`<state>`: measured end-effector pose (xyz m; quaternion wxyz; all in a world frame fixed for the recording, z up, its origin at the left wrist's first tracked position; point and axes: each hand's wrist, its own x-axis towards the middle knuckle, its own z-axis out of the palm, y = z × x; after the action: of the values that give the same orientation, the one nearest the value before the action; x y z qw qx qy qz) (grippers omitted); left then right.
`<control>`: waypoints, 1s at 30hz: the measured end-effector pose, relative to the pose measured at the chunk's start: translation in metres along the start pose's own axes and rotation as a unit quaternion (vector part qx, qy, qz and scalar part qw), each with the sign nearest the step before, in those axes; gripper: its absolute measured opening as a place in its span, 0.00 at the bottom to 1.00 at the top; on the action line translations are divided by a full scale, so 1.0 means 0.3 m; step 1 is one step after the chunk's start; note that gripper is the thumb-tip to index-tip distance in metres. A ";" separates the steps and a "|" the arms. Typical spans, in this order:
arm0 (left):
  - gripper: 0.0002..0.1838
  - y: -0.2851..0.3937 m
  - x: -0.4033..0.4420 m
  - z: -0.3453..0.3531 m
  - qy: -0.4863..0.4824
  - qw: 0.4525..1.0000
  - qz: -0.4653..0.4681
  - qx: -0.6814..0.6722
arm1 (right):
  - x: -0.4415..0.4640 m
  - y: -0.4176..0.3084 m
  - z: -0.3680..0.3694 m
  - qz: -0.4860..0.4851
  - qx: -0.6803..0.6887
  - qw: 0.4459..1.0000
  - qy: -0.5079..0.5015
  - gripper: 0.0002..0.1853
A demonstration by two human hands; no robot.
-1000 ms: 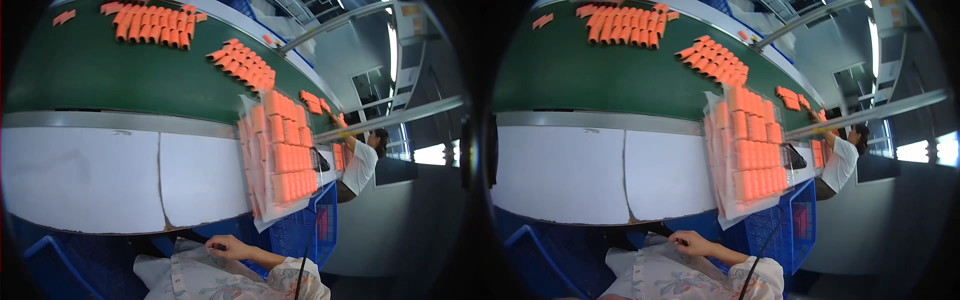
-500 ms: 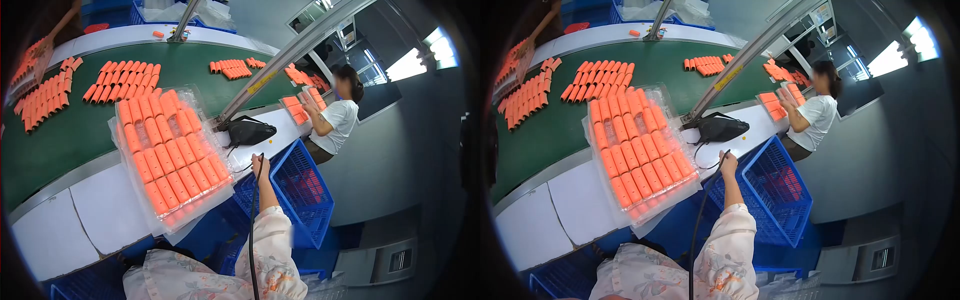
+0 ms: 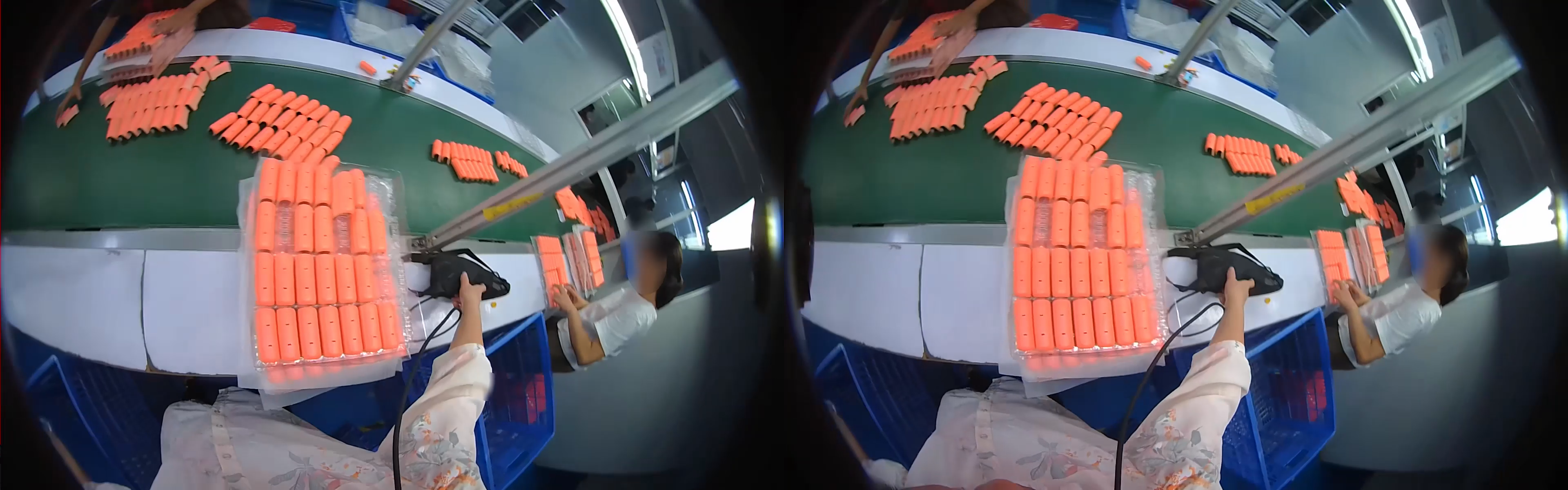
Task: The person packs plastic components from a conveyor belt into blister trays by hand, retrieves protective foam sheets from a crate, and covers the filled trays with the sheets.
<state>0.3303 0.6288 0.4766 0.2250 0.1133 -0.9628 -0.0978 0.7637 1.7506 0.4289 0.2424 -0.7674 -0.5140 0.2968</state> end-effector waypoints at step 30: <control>0.42 0.565 -0.251 0.174 -0.320 0.871 0.336 -0.164 | -1.584 -0.476 -0.788 -0.528 0.100 0.840 0.070 0.08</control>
<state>0.3427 0.8176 0.4402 -0.0609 -0.2927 -0.9322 -0.2038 0.6979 1.3420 0.7906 0.4736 -0.3698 -0.7904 0.1190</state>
